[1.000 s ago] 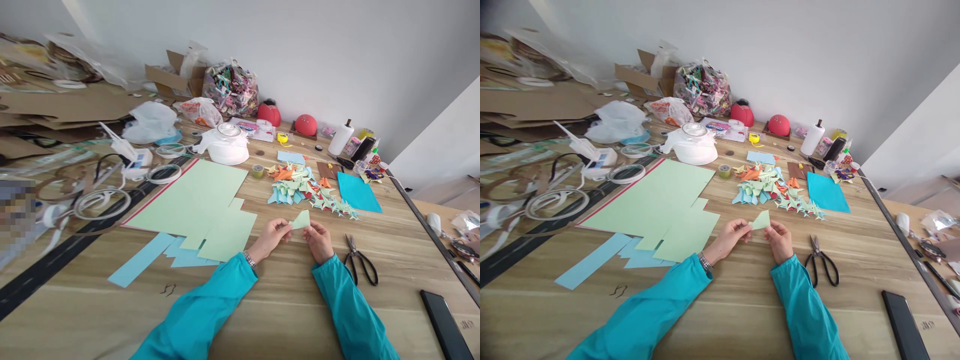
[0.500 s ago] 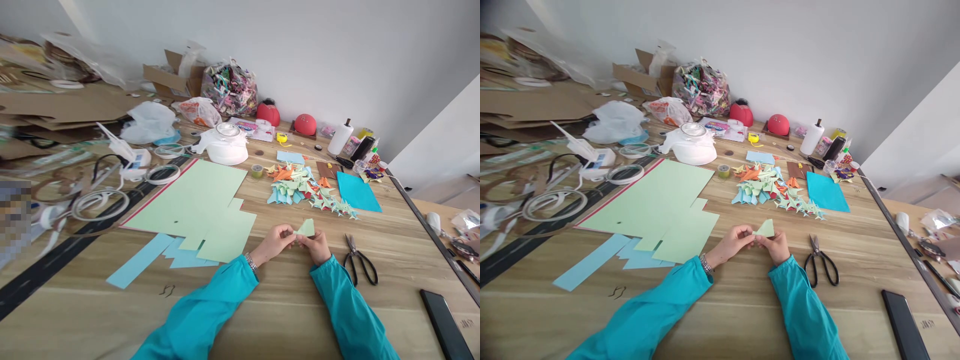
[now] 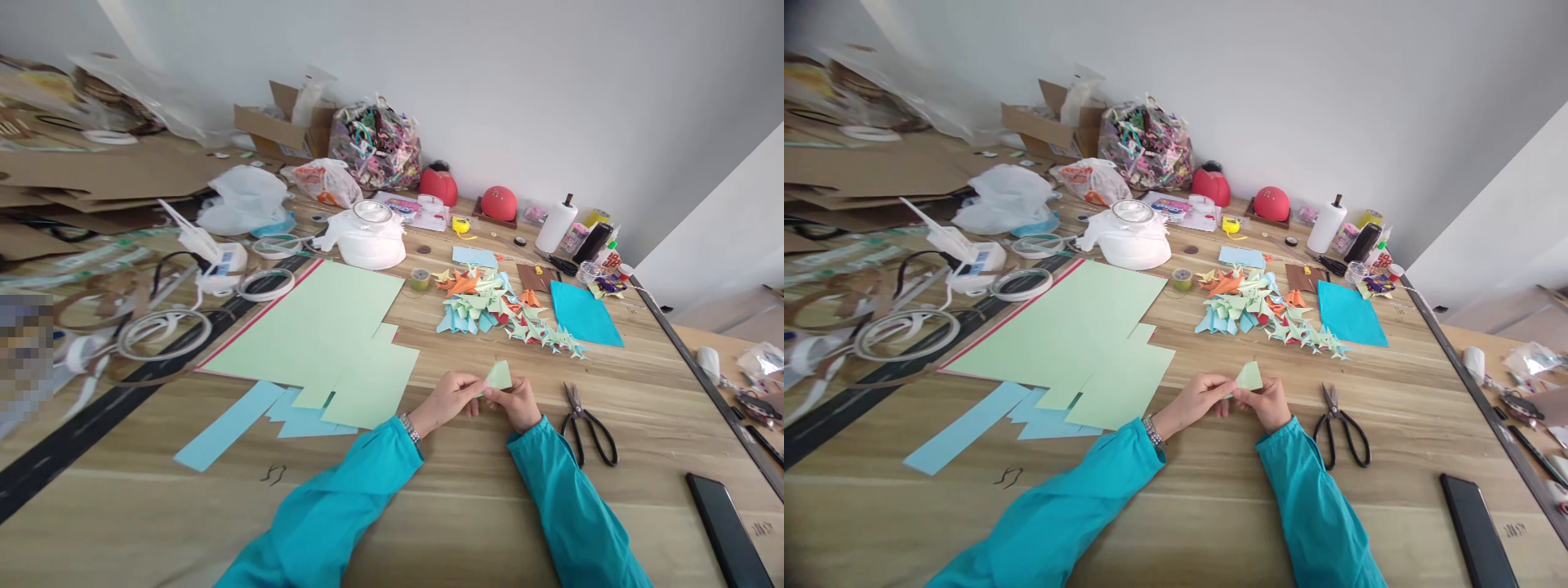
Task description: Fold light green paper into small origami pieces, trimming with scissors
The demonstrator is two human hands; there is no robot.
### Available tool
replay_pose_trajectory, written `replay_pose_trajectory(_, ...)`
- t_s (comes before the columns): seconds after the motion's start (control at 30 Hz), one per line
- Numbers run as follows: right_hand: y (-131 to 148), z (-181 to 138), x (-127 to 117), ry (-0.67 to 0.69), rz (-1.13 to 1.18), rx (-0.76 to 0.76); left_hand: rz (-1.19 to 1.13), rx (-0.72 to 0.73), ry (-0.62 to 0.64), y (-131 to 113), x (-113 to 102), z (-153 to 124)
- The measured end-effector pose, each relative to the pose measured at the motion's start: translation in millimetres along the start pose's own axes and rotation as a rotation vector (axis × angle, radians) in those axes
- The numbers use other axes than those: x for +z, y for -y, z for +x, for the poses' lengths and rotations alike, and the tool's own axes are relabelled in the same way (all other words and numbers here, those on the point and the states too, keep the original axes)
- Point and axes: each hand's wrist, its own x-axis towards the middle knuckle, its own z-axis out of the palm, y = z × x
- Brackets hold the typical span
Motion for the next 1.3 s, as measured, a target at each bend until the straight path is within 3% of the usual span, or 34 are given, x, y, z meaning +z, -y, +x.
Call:
replay_pose_trajectory(0.37,-0.5,1.0,3.0,0.065,0.111,0.041,0.159,0.085,-0.127,0.7,1.2,-1.4)
replay_pose_trajectory(0.6,-0.4,2.2,4.8,-0.056,0.151,0.023,0.160,0.048,-0.162,1.3,0.4,-1.0)
replay_pose_trajectory(0.73,-0.3,3.9,2.3,-0.131,0.152,-0.039,0.187,0.050,-0.105,0.5,0.8,-1.8)
replay_pose_trajectory(0.9,-1.5,3.5,-0.6,-0.072,0.039,-0.074,0.239,0.086,-0.013,1.6,5.5,-2.8)
replay_pose_trajectory(1.3,5.2,1.6,5.1,-0.107,0.132,-0.047,0.251,0.062,-0.021,3.4,6.5,-2.3)
